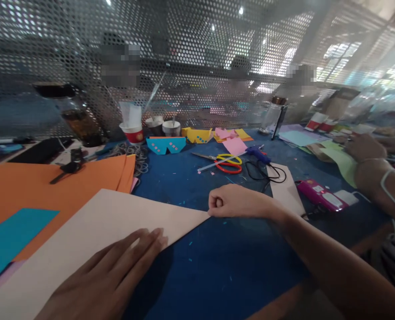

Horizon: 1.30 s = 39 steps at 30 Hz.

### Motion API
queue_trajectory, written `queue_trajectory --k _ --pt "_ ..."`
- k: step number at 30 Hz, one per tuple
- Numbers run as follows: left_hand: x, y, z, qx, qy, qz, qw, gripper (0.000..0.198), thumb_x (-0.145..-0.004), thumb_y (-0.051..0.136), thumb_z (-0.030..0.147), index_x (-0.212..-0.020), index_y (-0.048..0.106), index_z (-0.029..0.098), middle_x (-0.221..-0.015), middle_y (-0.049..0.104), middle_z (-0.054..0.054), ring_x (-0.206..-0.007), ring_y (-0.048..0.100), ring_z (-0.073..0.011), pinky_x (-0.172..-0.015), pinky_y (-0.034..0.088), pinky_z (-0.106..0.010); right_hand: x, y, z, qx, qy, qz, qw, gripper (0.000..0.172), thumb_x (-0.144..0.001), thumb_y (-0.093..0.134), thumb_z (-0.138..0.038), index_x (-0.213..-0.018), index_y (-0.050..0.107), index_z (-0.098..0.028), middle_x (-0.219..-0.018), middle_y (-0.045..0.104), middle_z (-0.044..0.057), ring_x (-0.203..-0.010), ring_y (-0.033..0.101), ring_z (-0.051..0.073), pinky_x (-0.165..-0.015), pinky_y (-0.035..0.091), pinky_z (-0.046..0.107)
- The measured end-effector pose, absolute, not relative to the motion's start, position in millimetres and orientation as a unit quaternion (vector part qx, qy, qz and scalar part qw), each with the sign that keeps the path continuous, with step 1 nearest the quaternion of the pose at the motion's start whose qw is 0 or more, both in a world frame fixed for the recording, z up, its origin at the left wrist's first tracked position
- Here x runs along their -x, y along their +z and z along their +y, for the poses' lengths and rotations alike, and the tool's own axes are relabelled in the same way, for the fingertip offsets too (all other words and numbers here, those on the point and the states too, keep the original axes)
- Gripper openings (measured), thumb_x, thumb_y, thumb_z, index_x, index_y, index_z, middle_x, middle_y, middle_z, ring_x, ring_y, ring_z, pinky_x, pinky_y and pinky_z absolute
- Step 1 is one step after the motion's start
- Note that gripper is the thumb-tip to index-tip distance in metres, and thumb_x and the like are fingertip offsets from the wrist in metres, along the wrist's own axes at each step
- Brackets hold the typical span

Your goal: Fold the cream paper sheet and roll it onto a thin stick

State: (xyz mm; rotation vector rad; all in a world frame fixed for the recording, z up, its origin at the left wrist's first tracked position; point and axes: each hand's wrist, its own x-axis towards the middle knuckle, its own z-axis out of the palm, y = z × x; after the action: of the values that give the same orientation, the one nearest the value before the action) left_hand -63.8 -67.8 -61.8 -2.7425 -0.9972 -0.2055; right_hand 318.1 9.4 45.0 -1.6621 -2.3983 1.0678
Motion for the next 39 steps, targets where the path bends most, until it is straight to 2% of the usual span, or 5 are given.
queue_trajectory --k 7,14,22,31,39 --pt "51.6 -49.0 -65.9 0.933 -0.097 -0.299 0.176 0.1 -0.084 0.047 0.004 -0.18 0.028 0.028 -0.178 0.047 0.003 -0.146 0.067 -0.0269 -0.108 0.063 -0.039 -318.9 39.8 10.1 0.539 0.332 -0.774 0.021 0.014 -0.09 0.069 -0.032 -0.09 0.077 -0.02 -0.088 0.079 0.001 -0.078 0.069 0.016 -0.069 0.041 0.028" --pt "47.1 -42.8 -61.7 0.932 -0.111 -0.275 0.211 0.096 -0.084 0.048 0.005 -0.177 0.036 0.024 -0.177 0.05 0.002 -0.141 0.07 -0.0254 -0.104 0.065 -0.037 -321.0 35.8 9.8 0.538 0.331 -0.775 0.023 0.014 -0.089 0.069 -0.032 -0.09 0.077 -0.021 -0.084 0.079 0.0 -0.075 0.067 0.016 -0.067 0.041 0.028" --pt "45.6 -42.3 -64.8 0.929 -0.127 -0.29 0.189 0.095 -0.084 0.048 0.004 -0.176 0.038 0.025 -0.177 0.051 0.001 -0.144 0.067 -0.0258 -0.108 0.061 -0.038 -320.8 35.9 9.9 0.539 0.336 -0.772 0.022 0.012 -0.089 0.07 -0.031 -0.089 0.075 -0.02 -0.083 0.078 0.001 -0.074 0.067 0.016 -0.067 0.041 0.028" --pt "47.0 -40.1 -62.9 0.939 -0.124 -0.291 0.135 0.103 -0.081 0.049 0.003 -0.179 0.031 0.028 -0.174 0.055 -0.001 -0.144 0.067 -0.028 -0.112 0.059 -0.039 -321.0 37.2 9.3 0.54 0.333 -0.773 0.02 0.011 -0.089 0.07 -0.031 -0.089 0.075 -0.021 -0.085 0.079 0.002 -0.076 0.068 0.017 -0.068 0.041 0.029" --pt "50.6 -45.7 -64.1 0.938 -0.104 -0.292 0.156 0.103 -0.081 0.05 0.004 -0.179 0.03 0.029 -0.176 0.052 0.0 -0.144 0.068 -0.0282 -0.109 0.063 -0.039 -320.6 36.6 6.9 0.542 0.329 -0.773 0.027 0.011 -0.089 0.068 -0.031 -0.089 0.075 -0.022 -0.084 0.077 0.0 -0.076 0.066 0.016 -0.067 0.039 0.028"
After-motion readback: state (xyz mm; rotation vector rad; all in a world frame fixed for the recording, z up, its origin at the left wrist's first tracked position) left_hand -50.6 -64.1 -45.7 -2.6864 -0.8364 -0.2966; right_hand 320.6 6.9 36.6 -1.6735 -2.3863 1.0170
